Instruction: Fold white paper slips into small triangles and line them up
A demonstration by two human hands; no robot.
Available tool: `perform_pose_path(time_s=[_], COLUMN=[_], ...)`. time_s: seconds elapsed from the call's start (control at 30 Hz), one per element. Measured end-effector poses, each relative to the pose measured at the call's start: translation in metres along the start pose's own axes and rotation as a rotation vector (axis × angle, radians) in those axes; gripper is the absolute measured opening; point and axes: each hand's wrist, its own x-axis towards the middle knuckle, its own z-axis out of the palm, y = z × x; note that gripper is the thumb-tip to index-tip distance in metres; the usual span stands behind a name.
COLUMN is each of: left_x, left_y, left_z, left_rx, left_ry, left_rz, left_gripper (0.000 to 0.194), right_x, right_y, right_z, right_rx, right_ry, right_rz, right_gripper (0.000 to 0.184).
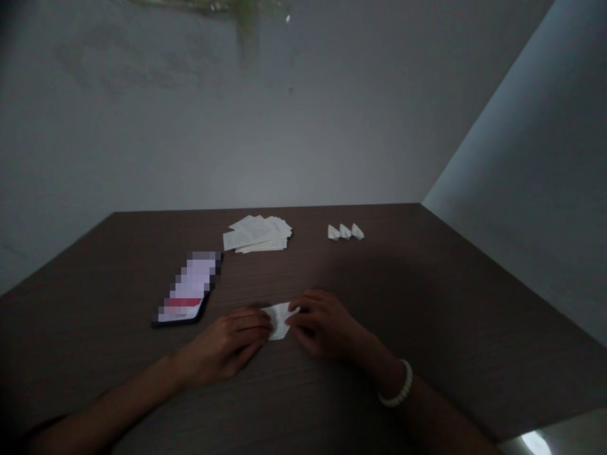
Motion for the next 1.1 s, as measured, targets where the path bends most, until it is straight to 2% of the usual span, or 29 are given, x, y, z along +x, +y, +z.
perform_pose_path(time_s=[0.2, 0.47, 0.73, 0.93, 1.1], left_x=[0.0, -0.004, -0.003, 0.001, 0.009], left_y=[-0.002, -0.007, -0.008, -0.011, -0.017], left_z=[-0.002, 0.001, 0.0, -0.006, -0.002], left_rx=[-0.073, -0.119, -0.165, -0.265, -0.305], left_ry=[-0.003, -0.001, -0.007, 0.028, 0.065], left_rz=[-0.031, -0.047, -0.073, -0.111, -0.201], left_gripper=[0.025, 0.028, 0.028, 0.022, 0.013], right_x=[-0.002, -0.007, -0.006, -0.006, -0.006], right_y=[-0.004, 0.001, -0.003, -0.005, -0.006], right_z=[-0.001, 0.004, 0.003, 0.005, 0.009], right_rx=[-0.05, -0.066, -0.07, -0.001, 0.085], right_ry=[-0.104, -0.07, -0.129, -0.085, -0.086], right_rz=[-0.07, -0.207, -0.185, -0.107, -0.049], right_gripper=[0.023, 0.029, 0.032, 0.033, 0.033])
